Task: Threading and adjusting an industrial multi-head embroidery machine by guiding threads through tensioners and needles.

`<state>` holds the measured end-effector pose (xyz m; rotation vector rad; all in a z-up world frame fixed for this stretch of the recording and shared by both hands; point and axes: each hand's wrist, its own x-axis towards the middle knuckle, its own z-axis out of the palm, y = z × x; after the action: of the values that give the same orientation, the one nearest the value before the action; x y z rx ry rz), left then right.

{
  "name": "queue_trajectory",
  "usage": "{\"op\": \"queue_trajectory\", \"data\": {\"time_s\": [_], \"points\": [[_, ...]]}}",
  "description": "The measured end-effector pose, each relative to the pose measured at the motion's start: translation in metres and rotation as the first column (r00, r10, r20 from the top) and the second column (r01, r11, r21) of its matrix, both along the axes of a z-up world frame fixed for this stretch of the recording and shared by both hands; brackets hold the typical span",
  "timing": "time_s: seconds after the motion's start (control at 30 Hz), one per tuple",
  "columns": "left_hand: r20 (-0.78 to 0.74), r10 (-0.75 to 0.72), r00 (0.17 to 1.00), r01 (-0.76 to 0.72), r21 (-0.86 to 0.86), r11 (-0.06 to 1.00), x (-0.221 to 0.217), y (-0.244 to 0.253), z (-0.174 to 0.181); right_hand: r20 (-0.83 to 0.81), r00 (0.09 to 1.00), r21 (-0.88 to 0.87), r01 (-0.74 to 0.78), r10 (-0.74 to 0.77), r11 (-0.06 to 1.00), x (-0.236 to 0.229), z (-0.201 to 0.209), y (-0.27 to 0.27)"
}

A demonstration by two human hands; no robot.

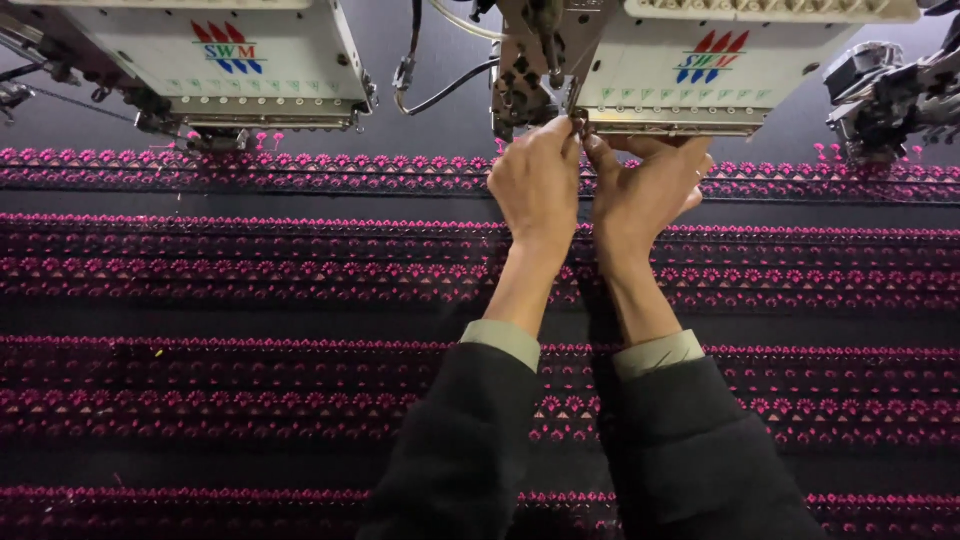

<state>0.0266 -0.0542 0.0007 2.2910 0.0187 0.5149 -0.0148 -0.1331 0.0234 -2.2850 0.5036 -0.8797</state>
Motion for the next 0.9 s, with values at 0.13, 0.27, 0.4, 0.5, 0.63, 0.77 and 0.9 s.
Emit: {"op": "queue_trajectory", "data": {"time_s": [0.13, 0.27, 0.4, 0.5, 0.63, 0.77, 0.9], "points": [[-0.031, 0.0, 1.0, 0.001, 0.038, 0.999, -0.01, -0.001, 0.009, 0.006, 1.0, -0.01, -0.014, 0.014, 1.0, 0.018, -0.024, -0.017], [-0.052, 0.001, 0.999, 0.002, 0.055, 0.999, -0.008, -0.005, 0.007, 0.009, 1.0, 0.026, 0.005, -0.006, 1.0, 0.018, -0.024, -0.018], [-0.088, 0.007, 0.996, -0.003, 0.052, 0.999, -0.011, -0.008, 0.007, -0.017, 0.999, 0.027, 0.047, -0.046, 0.999, 0.02, -0.027, -0.017], [-0.25, 0.057, 0.967, -0.064, -0.02, 0.998, -0.023, 0.007, 0.025, 0.01, 1.0, 0.059, 0.009, -0.009, 0.998, 0.005, -0.003, -0.001], [-0.085, 0.25, 0.965, -0.246, -0.633, 0.734, -0.055, 0.053, 0.033, -0.023, 0.997, -0.117, 0.071, -0.074, 0.991, 0.008, -0.01, -0.006], [0.398, 0.094, 0.912, 0.394, -0.917, 0.061, -0.063, 0.095, 0.023, -0.017, 0.998, -0.164, 0.05, -0.054, 0.985, 0.005, -0.016, -0.008], [0.497, -0.044, 0.867, 0.466, -0.838, -0.285, -0.042, 0.112, -0.001, 0.005, 1.0, -0.253, 0.029, -0.029, 0.967, 0.0, -0.009, -0.007]]}}
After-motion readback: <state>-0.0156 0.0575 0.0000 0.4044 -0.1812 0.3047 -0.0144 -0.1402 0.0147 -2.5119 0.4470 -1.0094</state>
